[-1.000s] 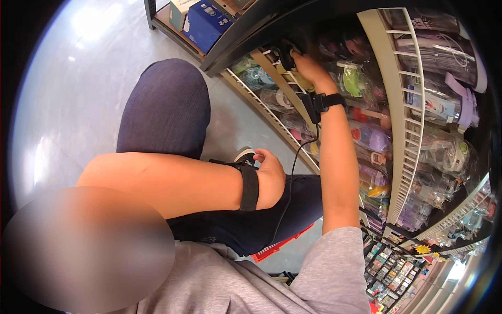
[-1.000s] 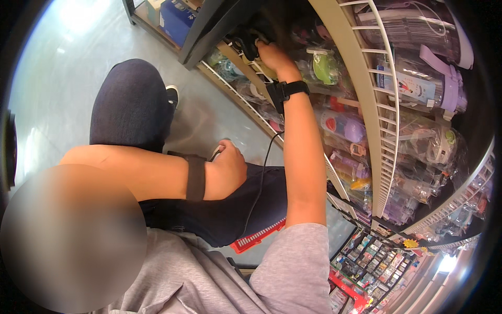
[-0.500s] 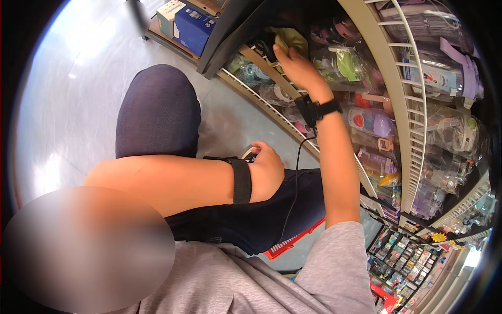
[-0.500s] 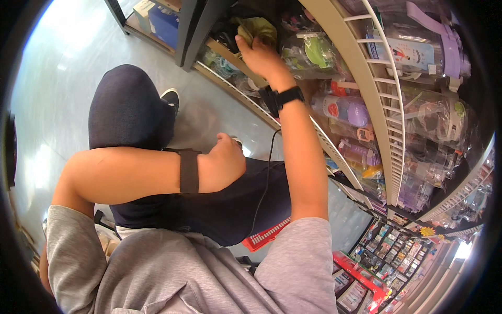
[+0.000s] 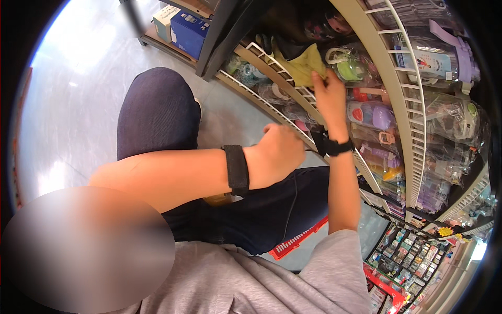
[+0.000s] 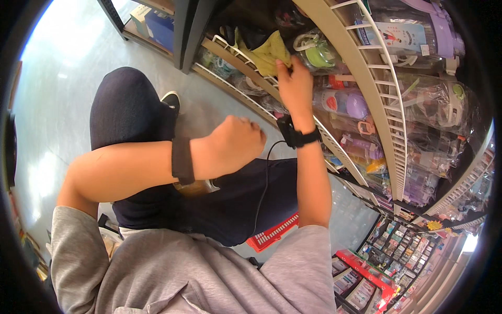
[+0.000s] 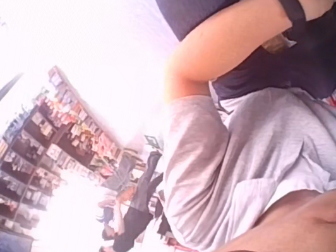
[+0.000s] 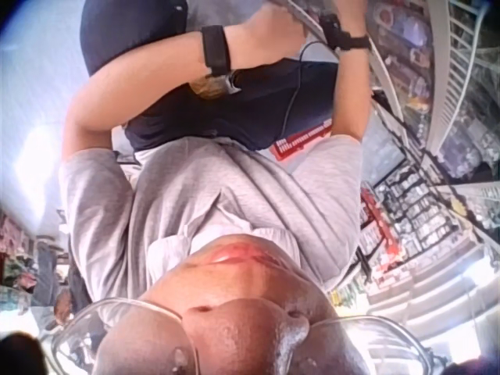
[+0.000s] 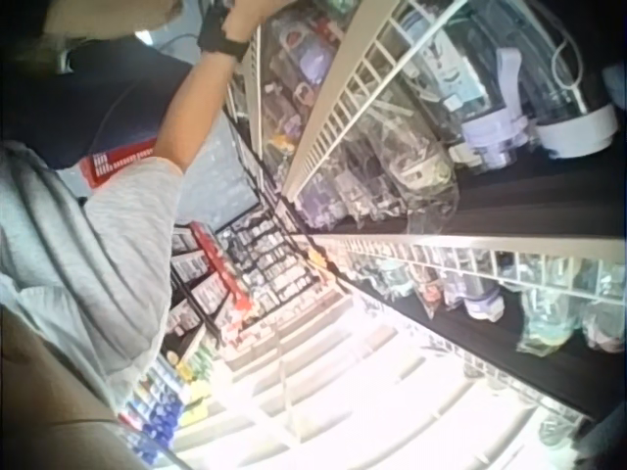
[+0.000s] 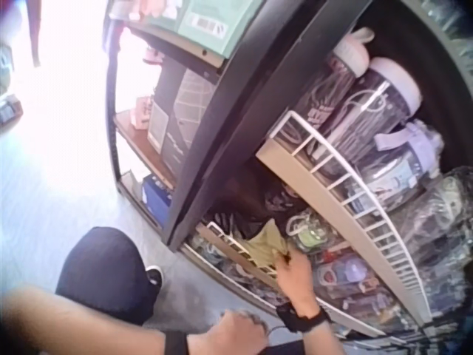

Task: Wiping down various bottled products on a retail shelf with a cleaning cloth while squatting in the aisle.

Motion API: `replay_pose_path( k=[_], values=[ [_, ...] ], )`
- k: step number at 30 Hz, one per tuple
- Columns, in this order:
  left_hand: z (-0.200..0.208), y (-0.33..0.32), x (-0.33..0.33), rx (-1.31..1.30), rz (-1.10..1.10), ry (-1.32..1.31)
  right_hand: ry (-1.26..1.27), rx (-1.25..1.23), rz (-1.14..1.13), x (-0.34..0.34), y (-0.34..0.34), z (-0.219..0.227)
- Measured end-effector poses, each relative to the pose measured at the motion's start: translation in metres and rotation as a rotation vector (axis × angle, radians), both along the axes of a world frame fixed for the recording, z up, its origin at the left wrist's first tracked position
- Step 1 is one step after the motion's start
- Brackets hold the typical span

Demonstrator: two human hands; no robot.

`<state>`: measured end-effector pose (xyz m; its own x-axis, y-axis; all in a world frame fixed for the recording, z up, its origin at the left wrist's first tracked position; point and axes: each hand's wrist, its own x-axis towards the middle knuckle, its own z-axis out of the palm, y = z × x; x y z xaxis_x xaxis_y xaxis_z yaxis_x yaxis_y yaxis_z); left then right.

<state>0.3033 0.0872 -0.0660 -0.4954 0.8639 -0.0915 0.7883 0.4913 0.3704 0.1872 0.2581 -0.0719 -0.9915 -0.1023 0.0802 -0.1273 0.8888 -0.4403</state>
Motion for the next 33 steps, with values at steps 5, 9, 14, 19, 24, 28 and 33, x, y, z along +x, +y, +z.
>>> replay_pose_path(
  k=[5,9,14,19,24,28,33],
  values=[
    [0.020,-0.017,-0.028,0.340,0.511,0.105,-0.019,-0.449,-0.056,0.072,0.006,0.056],
    [0.021,-0.022,-0.049,0.387,0.506,0.204,-0.059,-1.138,-0.362,0.114,0.037,0.068],
    [0.012,0.008,-0.084,0.567,0.491,-0.004,-0.028,-1.754,-0.438,0.141,0.070,0.052],
    [0.005,0.068,-0.148,0.695,0.538,0.212,0.193,-1.995,-0.104,0.162,0.071,0.054],
    [0.014,0.129,-0.179,0.920,0.375,0.094,0.037,-2.206,-0.250,0.155,0.092,0.054],
    [0.002,0.132,-0.212,0.790,0.436,0.108,-0.023,-2.227,-0.230,0.153,0.090,0.050],
    [0.009,0.129,-0.184,0.651,0.489,0.335,-0.028,-2.092,-0.293,0.153,0.095,0.041]
  ],
)
